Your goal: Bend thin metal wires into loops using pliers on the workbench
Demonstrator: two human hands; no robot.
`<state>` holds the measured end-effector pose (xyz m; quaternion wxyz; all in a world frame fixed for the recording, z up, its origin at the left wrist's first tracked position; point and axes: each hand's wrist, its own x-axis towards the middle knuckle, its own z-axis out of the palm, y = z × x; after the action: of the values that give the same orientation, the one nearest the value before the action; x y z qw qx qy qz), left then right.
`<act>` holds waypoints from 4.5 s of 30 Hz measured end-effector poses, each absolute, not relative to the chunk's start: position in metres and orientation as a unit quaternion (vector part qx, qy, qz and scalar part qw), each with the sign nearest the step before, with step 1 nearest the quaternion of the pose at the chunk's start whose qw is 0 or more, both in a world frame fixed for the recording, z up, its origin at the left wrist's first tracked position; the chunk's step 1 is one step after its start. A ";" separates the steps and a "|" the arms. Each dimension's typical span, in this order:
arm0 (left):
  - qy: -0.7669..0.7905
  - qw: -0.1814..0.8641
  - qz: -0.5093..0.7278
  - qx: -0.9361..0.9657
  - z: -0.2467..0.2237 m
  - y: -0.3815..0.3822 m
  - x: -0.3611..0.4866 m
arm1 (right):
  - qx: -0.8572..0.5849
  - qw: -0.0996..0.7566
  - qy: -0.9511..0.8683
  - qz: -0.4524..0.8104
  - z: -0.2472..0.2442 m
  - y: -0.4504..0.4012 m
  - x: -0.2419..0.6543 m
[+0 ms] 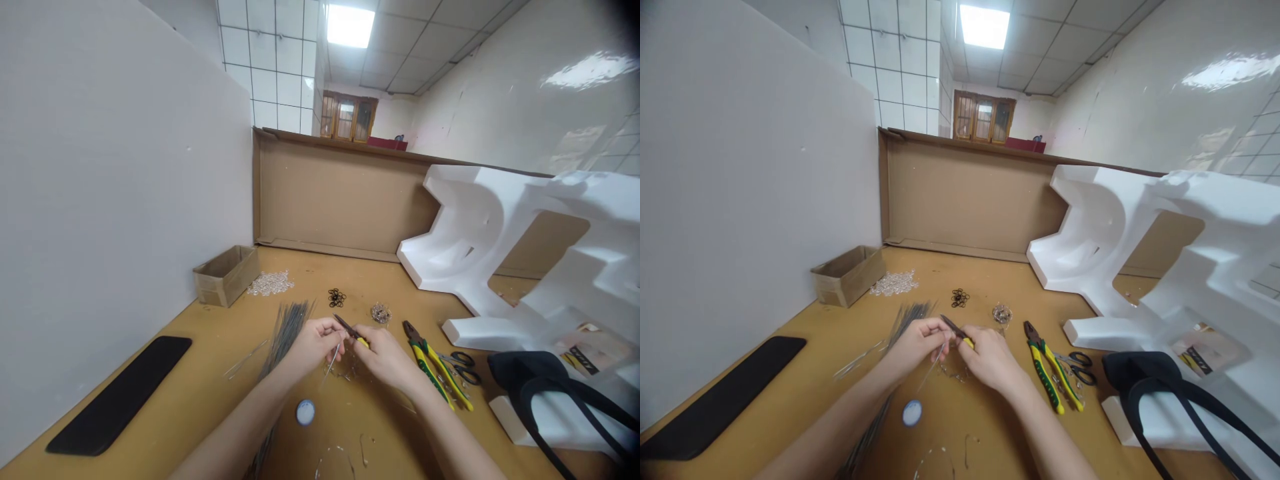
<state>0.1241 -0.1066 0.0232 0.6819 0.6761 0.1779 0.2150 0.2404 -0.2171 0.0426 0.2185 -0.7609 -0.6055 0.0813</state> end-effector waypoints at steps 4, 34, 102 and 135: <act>0.183 0.691 0.217 0.665 0.023 -0.107 0.124 | -0.778 0.191 -0.596 0.052 0.040 -0.217 0.240; 0.132 0.835 0.170 0.507 0.004 -0.095 0.129 | -0.698 0.311 -0.614 0.197 0.022 -0.207 0.250; 0.178 0.665 0.198 0.698 0.017 -0.100 0.123 | -0.738 0.243 -0.611 0.151 0.033 -0.216 0.246; 0.180 0.616 0.264 0.720 0.004 -0.098 0.130 | -0.753 0.275 -0.590 0.098 0.024 -0.208 0.250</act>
<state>0.1297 -0.0980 0.0040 0.6164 0.7197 0.1798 0.2644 0.2500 -0.2081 0.0238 0.2748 -0.7527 -0.5903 0.0978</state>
